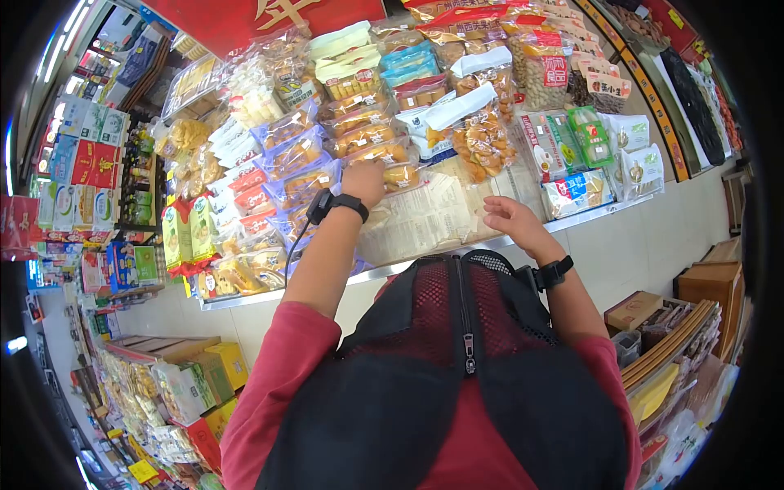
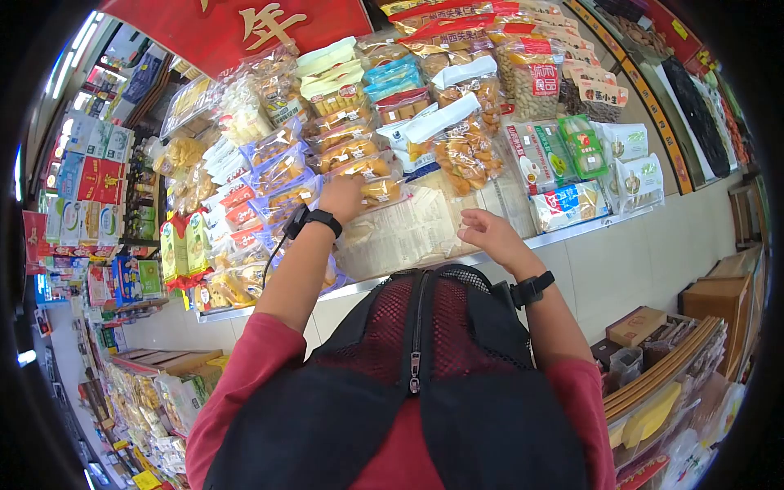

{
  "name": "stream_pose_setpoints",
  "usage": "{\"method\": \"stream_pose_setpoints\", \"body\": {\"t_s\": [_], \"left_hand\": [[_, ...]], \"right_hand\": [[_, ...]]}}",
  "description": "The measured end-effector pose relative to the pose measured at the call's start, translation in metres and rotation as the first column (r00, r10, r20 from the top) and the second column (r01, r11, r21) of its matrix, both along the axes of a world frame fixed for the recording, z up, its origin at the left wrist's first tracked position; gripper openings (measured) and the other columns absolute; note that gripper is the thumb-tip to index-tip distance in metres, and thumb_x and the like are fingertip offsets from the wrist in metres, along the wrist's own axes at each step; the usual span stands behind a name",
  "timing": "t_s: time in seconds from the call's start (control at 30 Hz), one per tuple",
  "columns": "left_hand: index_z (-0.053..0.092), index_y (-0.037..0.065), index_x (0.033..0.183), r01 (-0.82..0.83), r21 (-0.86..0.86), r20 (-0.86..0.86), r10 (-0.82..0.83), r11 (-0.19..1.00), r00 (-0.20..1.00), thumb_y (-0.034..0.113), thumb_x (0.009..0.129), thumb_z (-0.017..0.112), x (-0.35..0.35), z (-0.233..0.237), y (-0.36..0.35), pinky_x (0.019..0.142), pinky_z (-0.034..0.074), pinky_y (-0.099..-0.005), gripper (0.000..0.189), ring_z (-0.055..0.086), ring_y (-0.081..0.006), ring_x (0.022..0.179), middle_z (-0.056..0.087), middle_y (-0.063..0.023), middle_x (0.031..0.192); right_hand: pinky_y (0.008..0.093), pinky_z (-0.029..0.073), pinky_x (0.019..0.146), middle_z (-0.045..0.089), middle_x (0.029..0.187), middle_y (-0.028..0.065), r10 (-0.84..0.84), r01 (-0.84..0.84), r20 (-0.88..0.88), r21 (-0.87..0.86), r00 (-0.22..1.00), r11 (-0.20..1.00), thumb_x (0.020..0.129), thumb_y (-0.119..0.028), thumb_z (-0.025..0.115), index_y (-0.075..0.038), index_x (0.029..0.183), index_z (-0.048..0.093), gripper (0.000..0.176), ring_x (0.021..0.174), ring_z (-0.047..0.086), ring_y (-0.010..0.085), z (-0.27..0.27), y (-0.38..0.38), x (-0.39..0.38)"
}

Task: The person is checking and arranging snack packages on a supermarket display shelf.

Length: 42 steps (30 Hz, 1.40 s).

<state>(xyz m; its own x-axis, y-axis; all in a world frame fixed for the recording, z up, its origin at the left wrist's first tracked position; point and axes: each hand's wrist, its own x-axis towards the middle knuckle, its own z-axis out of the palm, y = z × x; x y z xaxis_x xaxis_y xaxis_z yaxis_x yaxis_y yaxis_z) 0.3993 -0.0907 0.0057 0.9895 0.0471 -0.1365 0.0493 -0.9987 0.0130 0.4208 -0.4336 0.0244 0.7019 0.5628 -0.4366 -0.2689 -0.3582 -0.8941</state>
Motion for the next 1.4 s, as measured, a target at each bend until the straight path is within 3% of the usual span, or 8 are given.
{"method": "stream_pose_setpoints", "body": {"t_s": [0.13,0.2,0.3,0.63,0.7,0.83,1.1,1.4], "left_hand": [[0.056,0.007,0.121,-0.08,-0.002,0.027,0.08,0.997,0.996,0.02,0.079,0.065,0.005,-0.017,-0.001,0.096,0.043,-0.0471,0.045,0.047,-0.0339,0.124,0.051,-0.0166,0.132],[0.043,0.007,0.136,-0.018,0.068,0.184,0.005,0.998,0.983,0.03,0.073,0.075,0.002,-0.018,-0.004,0.104,0.036,-0.0513,0.074,0.039,-0.0365,0.13,0.045,-0.0184,0.136],[0.03,0.007,0.144,-0.038,0.025,0.026,0.037,0.999,0.999,0.035,0.071,0.076,0.005,-0.015,-0.004,0.109,0.028,-0.0535,0.09,0.035,-0.0364,0.133,0.044,-0.0182,0.136],[0.034,0.005,0.141,-0.005,-0.03,-0.038,0.004,1.0,0.999,0.038,0.07,0.076,-0.004,-0.022,-0.01,0.106,0.031,-0.0517,0.089,0.04,-0.0366,0.127,0.046,-0.0206,0.131],[0.041,0.006,0.136,0.04,-0.062,0.076,-0.035,0.997,0.997,0.037,0.071,0.076,-0.007,-0.022,-0.009,0.105,0.032,-0.0507,0.08,0.042,-0.0367,0.125,0.046,-0.0211,0.132],[0.043,0.008,0.134,0.036,-0.052,0.085,-0.032,0.998,0.996,0.035,0.071,0.076,-0.007,-0.019,-0.011,0.104,0.033,-0.049,0.076,0.042,-0.0364,0.125,0.044,-0.0219,0.135],[0.037,0.008,0.139,0.155,-0.058,-0.05,-0.158,0.986,0.986,0.037,0.072,0.076,-0.009,-0.013,-0.031,0.103,0.035,-0.0486,0.083,0.044,-0.0352,0.124,0.049,-0.0188,0.128],[0.025,0.011,0.148,0.079,-0.058,0.007,-0.079,0.995,0.997,0.04,0.068,0.078,-0.012,-0.024,-0.029,0.099,0.039,-0.0487,0.1,0.046,-0.0366,0.119,0.05,-0.0187,0.125]], "right_hand": [[0.0309,0.042,0.097,0.058,0.123,0.0135,-0.046,0.046,-0.019,0.002,0.999,0.999,0.088,-0.018,0.065,0.001,0.132,0.049,0.051,0.111,0.054,0.0177,-0.006,-0.009,-0.006],[0.0303,0.042,0.096,0.058,0.122,0.0126,-0.062,0.063,-0.036,0.013,0.997,0.998,0.088,-0.017,0.065,0.001,0.132,0.049,0.05,0.111,0.054,0.017,-0.006,-0.011,-0.007],[0.0295,0.043,0.096,0.058,0.121,0.0121,-0.065,0.066,-0.044,0.016,0.997,0.998,0.088,-0.017,0.065,0.002,0.131,0.05,0.05,0.11,0.054,0.0165,-0.01,-0.012,-0.008],[0.0307,0.045,0.094,0.059,0.12,0.0162,-0.052,0.053,-0.046,0.011,0.998,0.999,0.085,-0.024,0.069,0.002,0.13,0.051,0.055,0.109,0.056,0.0201,-0.014,-0.007,-0.009],[0.0305,0.045,0.093,0.059,0.12,0.0162,-0.04,0.04,-0.048,0.003,0.998,0.999,0.085,-0.024,0.069,0.002,0.13,0.051,0.054,0.109,0.056,0.02,-0.016,-0.005,-0.008],[0.0303,0.045,0.093,0.059,0.12,0.0162,-0.023,0.023,-0.053,0.001,0.998,1.0,0.085,-0.024,0.069,0.002,0.13,0.052,0.054,0.108,0.056,0.02,-0.016,-0.001,-0.007],[0.0296,0.045,0.092,0.06,0.118,0.0161,-0.007,0.007,-0.043,0.011,0.999,1.0,0.086,-0.024,0.069,0.002,0.129,0.051,0.054,0.106,0.057,0.0194,-0.015,0.003,-0.006],[0.0302,0.045,0.092,0.06,0.119,0.0179,0.004,-0.004,-0.032,0.009,0.999,1.0,0.085,-0.025,0.069,0.003,0.129,0.051,0.055,0.105,0.058,0.02,-0.018,0.004,-0.007]]}}
